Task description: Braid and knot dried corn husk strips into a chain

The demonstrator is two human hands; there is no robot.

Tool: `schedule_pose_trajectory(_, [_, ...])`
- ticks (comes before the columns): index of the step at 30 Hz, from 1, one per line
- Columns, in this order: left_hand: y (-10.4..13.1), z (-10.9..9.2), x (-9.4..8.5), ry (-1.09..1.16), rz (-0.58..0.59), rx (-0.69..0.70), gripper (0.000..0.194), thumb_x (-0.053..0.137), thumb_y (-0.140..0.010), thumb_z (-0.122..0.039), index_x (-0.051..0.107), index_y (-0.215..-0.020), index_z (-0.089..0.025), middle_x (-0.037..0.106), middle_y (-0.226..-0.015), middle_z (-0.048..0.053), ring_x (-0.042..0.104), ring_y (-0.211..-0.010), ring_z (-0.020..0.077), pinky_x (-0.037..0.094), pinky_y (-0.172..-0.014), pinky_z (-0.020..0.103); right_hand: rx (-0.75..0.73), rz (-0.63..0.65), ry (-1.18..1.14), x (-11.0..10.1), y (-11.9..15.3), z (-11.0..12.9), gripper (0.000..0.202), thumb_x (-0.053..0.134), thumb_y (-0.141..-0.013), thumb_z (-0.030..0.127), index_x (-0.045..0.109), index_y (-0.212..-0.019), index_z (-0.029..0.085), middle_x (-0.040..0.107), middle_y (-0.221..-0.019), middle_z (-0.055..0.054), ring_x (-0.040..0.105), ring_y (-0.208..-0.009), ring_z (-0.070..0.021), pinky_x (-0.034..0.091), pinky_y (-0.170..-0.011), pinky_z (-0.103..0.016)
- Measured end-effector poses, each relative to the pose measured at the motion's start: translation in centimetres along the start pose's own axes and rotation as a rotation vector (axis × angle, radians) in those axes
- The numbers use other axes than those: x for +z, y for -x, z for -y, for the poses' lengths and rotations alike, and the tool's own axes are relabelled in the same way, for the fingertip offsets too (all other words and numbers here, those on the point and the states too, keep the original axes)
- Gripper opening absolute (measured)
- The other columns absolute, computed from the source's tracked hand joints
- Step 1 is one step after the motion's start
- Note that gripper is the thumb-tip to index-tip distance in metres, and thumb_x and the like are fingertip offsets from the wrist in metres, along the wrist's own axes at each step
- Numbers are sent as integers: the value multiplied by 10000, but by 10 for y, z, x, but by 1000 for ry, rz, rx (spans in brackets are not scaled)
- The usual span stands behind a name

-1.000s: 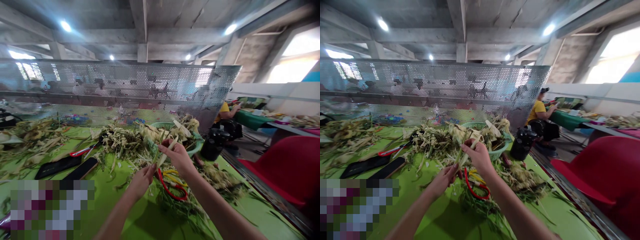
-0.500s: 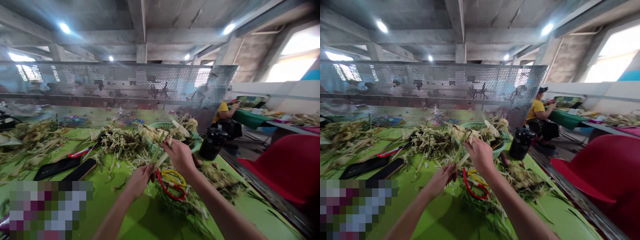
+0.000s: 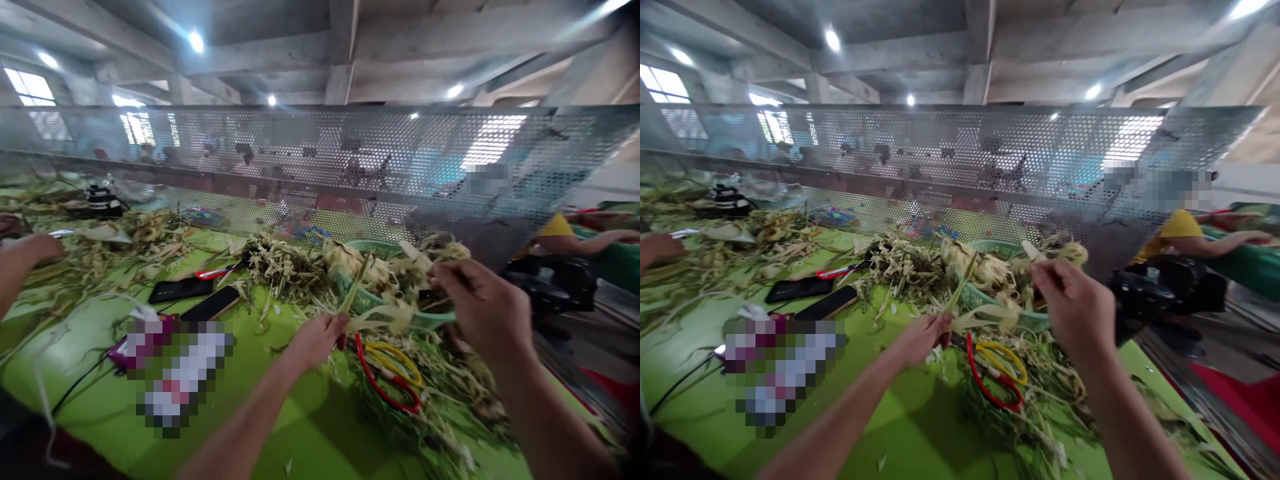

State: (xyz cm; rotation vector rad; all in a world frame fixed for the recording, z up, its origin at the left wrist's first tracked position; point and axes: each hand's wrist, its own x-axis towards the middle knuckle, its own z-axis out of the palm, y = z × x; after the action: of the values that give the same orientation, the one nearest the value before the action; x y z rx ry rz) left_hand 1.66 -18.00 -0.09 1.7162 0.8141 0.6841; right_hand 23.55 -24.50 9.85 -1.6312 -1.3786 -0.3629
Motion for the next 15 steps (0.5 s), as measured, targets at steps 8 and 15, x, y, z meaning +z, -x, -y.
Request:
schedule_pose_trajectory(8, [1, -6, -6, 715, -129, -77, 463, 766, -606, -516, 546, -813, -165, 403, -580, -75, 314, -463, 45, 307, -471, 213, 182, 82, -302, 4, 0, 2, 371, 582, -806, 537, 649, -697, 188, 636, -649, -74, 579, -583, -206, 430, -571, -337])
schedule_pose_trajectory(15, [-5, -1, -21, 934, -365, -37, 423, 684, -690, -548, 534, -764, -160, 324, -496, -100, 251, -421, 34, 297, -457, 196, -5, 261, -64, 37, -10, -27, 263, 571, -821, 399, 697, -975, 227, 716, -849, -46, 633, -717, -212, 464, -676, -338])
